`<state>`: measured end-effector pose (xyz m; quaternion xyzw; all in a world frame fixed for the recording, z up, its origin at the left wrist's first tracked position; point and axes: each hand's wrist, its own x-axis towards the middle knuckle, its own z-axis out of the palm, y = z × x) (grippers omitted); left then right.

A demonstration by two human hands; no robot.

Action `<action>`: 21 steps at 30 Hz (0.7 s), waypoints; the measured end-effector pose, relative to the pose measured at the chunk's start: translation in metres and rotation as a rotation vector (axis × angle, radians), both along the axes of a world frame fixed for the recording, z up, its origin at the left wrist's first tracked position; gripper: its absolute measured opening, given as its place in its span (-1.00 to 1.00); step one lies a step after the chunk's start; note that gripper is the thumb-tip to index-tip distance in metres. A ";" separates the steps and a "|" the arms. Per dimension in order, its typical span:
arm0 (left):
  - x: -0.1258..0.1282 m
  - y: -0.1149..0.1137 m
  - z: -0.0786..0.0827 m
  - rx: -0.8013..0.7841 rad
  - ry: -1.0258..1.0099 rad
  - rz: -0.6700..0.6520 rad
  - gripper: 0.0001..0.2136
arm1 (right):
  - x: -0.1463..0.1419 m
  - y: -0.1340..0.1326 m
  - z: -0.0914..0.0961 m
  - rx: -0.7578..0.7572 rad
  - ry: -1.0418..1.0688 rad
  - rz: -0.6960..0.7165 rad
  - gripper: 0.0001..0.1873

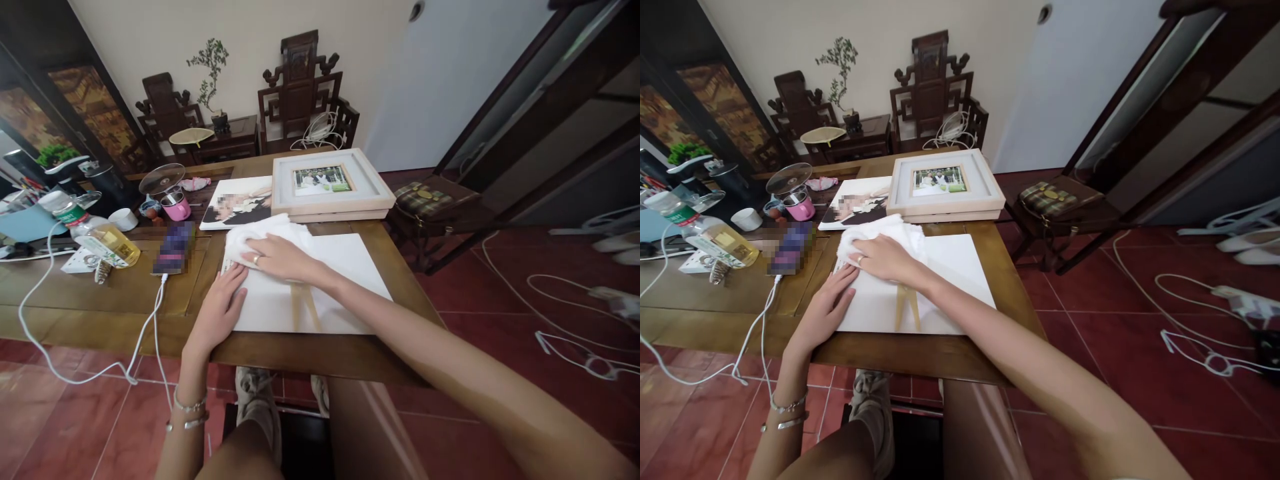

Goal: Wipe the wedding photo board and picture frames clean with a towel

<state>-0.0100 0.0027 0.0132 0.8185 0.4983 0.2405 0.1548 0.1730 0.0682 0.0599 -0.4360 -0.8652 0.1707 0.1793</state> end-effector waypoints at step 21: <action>-0.001 -0.002 -0.003 0.008 0.015 -0.001 -0.59 | 0.128 -0.172 0.005 -0.116 -0.052 0.090 -0.72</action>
